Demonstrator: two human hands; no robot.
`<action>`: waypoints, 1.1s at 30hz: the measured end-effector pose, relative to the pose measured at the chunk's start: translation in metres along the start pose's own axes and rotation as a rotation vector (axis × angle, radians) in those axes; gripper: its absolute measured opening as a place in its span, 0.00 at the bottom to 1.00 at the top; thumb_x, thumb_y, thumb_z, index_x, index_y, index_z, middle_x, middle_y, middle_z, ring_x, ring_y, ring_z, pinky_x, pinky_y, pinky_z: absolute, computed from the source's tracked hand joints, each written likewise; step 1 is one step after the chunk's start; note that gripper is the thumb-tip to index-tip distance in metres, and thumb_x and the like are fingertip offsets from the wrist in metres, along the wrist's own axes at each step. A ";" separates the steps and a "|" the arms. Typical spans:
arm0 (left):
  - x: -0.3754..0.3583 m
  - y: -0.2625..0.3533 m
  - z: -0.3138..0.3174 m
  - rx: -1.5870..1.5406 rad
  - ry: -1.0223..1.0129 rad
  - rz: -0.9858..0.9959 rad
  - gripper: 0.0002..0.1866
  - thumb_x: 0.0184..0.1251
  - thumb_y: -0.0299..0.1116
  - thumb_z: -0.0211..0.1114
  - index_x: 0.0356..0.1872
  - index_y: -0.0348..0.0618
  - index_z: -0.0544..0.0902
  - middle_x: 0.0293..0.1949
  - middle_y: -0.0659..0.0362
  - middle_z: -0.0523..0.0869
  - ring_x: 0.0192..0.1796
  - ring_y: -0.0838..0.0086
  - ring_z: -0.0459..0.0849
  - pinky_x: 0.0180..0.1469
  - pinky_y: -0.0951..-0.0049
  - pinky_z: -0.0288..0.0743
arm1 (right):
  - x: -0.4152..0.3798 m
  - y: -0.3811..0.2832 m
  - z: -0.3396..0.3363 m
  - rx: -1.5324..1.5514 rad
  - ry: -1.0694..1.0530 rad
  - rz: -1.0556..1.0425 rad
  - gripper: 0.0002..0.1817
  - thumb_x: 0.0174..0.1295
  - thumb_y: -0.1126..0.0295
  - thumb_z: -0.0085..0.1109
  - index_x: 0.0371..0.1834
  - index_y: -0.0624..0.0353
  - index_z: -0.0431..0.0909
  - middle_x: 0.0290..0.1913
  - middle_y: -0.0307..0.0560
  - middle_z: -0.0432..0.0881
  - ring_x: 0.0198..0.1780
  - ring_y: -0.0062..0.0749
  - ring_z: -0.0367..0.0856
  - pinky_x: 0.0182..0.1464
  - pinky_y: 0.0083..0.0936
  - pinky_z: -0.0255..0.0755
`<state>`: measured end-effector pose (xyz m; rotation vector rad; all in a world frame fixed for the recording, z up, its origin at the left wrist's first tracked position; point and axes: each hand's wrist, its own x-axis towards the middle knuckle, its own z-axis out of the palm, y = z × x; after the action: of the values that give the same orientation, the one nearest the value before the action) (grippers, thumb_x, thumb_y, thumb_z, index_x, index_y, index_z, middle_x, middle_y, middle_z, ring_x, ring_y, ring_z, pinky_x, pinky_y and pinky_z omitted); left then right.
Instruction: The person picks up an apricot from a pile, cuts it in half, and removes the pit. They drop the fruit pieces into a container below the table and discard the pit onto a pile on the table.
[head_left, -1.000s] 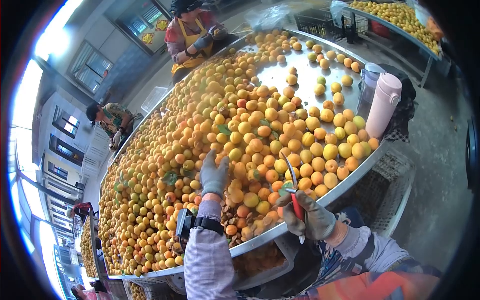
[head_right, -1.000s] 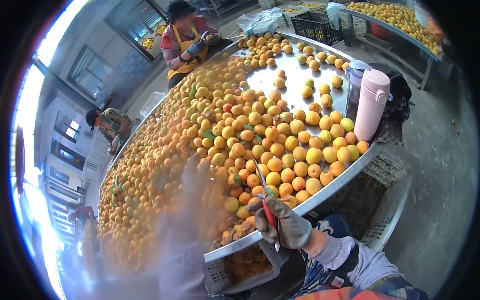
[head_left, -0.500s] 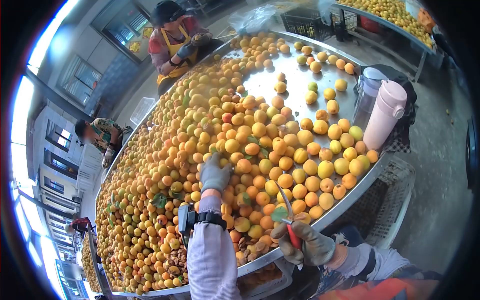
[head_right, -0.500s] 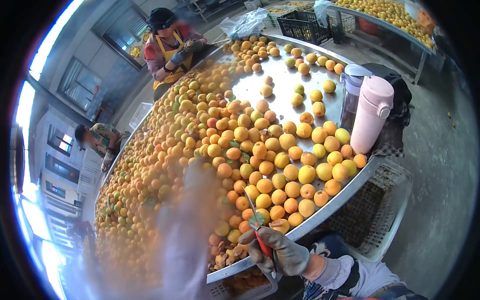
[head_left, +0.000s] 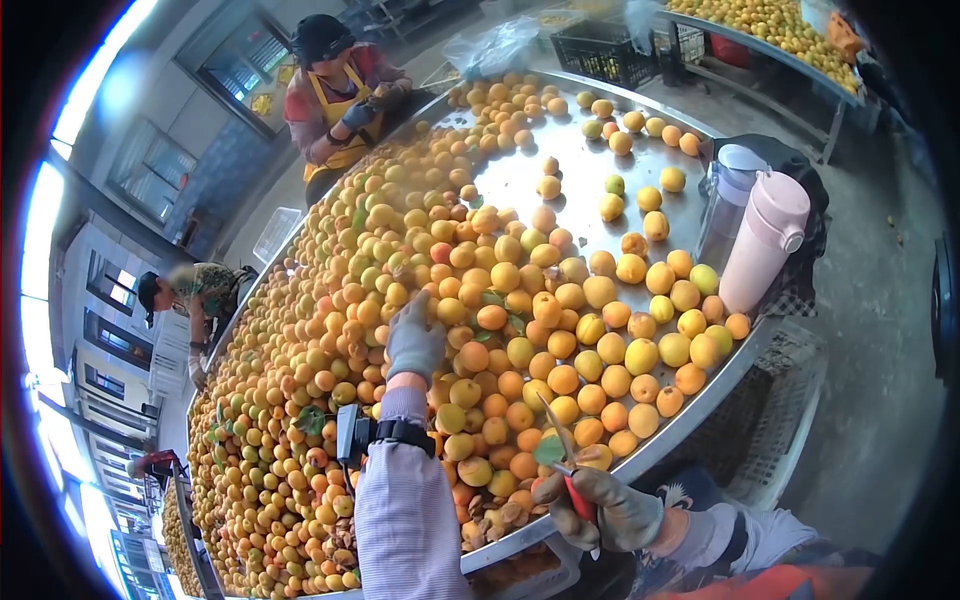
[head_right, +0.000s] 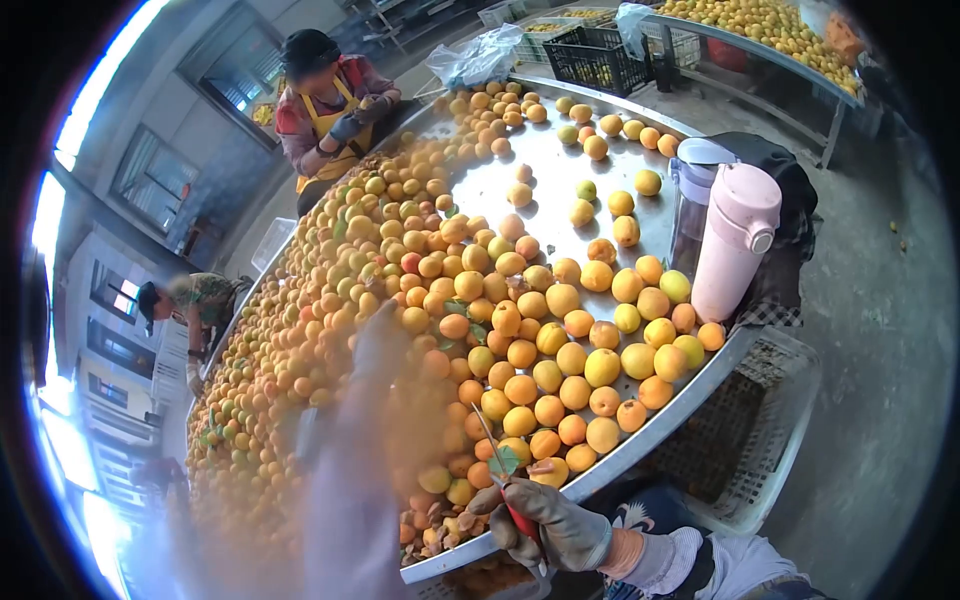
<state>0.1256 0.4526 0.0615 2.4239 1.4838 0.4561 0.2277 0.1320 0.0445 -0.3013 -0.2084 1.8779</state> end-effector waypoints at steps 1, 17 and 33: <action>0.004 0.004 0.005 0.155 -0.011 -0.031 0.27 0.56 0.33 0.63 0.61 0.53 0.72 0.57 0.56 0.78 0.58 0.59 0.74 0.60 0.63 0.68 | 0.000 -0.002 0.000 -0.006 -0.014 0.007 0.25 0.69 0.49 0.46 0.56 0.59 0.72 0.25 0.36 0.74 0.18 0.17 0.65 0.20 0.15 0.62; -0.063 -0.004 -0.015 0.039 -0.112 0.000 0.27 0.52 0.31 0.66 0.58 0.56 0.74 0.55 0.53 0.79 0.57 0.58 0.76 0.59 0.64 0.70 | 0.003 0.006 0.005 -0.328 0.088 0.002 0.22 0.70 0.50 0.45 0.54 0.55 0.73 0.24 0.39 0.74 0.17 0.17 0.65 0.20 0.15 0.61; -0.331 -0.017 -0.050 -1.632 0.158 -0.208 0.26 0.68 0.31 0.58 0.67 0.46 0.64 0.56 0.55 0.75 0.55 0.67 0.77 0.62 0.64 0.72 | 0.000 0.065 0.045 -0.875 -0.061 0.006 0.22 0.68 0.50 0.50 0.53 0.56 0.72 0.30 0.33 0.73 0.23 0.11 0.67 0.25 0.09 0.64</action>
<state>-0.0498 0.1665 0.0581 0.9273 0.7171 1.1798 0.1556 0.1118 0.0681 -0.8293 -1.0743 1.7064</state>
